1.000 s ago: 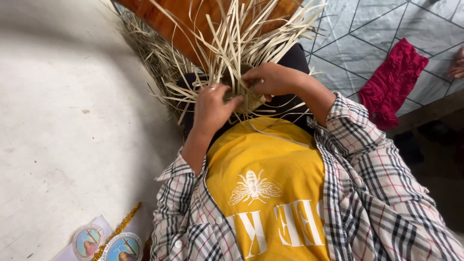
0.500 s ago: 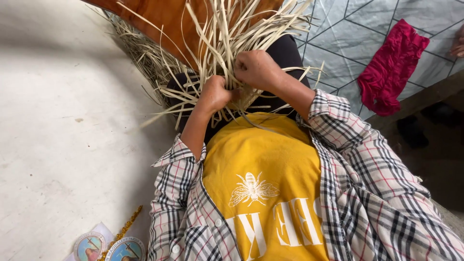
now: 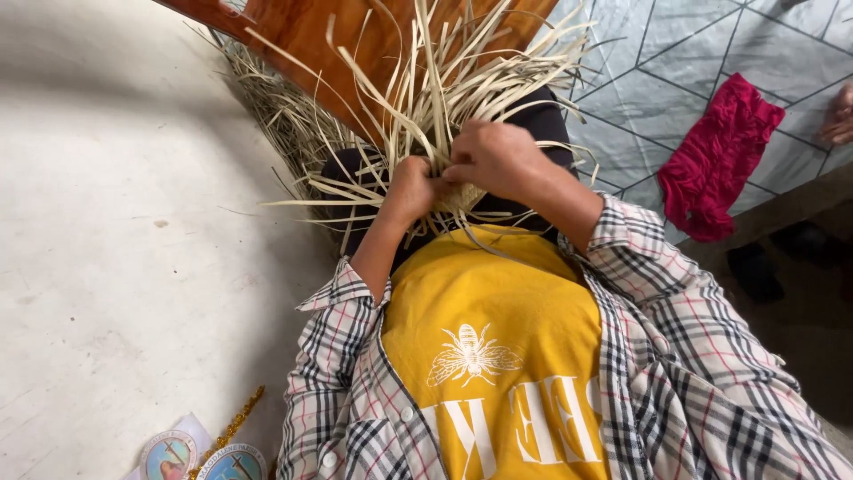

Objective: Weaving dried plant fibers to create a circular structure, likely a hat or basket

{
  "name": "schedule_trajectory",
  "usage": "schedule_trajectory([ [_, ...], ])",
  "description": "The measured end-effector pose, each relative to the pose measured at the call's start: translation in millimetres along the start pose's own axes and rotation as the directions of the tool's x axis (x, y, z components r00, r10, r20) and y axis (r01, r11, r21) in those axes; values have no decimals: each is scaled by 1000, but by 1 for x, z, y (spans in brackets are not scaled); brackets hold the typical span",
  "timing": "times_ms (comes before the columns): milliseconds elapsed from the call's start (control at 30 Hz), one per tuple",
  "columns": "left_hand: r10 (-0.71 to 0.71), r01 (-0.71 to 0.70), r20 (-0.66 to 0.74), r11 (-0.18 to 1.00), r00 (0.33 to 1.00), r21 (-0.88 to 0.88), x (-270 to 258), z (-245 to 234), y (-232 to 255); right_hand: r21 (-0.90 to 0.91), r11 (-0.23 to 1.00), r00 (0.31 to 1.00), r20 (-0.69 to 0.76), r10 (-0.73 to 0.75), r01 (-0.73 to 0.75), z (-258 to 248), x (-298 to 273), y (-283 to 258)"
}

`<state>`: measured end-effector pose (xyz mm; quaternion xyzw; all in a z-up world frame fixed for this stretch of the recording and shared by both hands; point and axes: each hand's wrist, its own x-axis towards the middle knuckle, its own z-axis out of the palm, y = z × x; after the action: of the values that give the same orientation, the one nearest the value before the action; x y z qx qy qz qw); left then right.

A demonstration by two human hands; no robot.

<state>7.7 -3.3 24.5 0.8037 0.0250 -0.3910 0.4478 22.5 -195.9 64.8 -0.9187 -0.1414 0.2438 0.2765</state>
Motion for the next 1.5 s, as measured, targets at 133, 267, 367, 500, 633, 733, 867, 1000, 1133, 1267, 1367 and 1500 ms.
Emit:
schedule_trajectory([
  [133, -166, 170, 52, 982, 985, -81, -1, 0, 11, 130, 965, 944, -269, -188, 230, 19, 9, 10],
  [267, -183, 182, 50, 983, 982, 21, -6, 2, 9, 301, 744, 767, -488, -418, 596, 0, -11, -48],
  [367, -91, 90, -1, 989, 996, 121, -3, 5, 5, 341, 603, 692, -378, -615, 721, 1, -33, -91],
  [500, 2, 12, -66, 978, 998, 209, -6, 7, -5, 244, 630, 655, -487, -578, 737, -14, 8, -43],
  [633, 90, -40, -143, 947, 986, 317, -12, 10, -16, -163, 824, 817, -129, -563, 542, -32, 45, -19],
  [733, 113, -56, -163, 947, 980, 316, -15, 11, -18, -335, 778, 845, 149, -513, 532, -36, 55, -23],
  [867, 149, -93, -165, 948, 975, 305, -21, 10, -26, -450, 807, 925, 184, -334, 381, -40, 69, -28],
  [1000, 186, -140, -199, 964, 962, 227, -22, 12, -32, -424, 847, 940, 252, -230, 321, -40, 64, -22],
  [1133, 338, -303, -157, 930, 928, 210, -30, 1, -26, -409, 876, 910, 409, -72, 254, -9, 46, -7],
  [1267, 842, -319, -389, 510, 373, 799, -46, -4, -25, -215, 912, 927, 222, -303, 350, -5, 15, 7],
  [1367, 908, -290, -285, 374, 306, 881, -46, 3, -18, -86, 910, 913, -5, -408, 406, 14, -8, 25],
  [1500, 844, -251, -209, 368, 494, 895, -41, 16, -10, -99, 879, 853, -213, -477, 467, 39, -19, 40],
])
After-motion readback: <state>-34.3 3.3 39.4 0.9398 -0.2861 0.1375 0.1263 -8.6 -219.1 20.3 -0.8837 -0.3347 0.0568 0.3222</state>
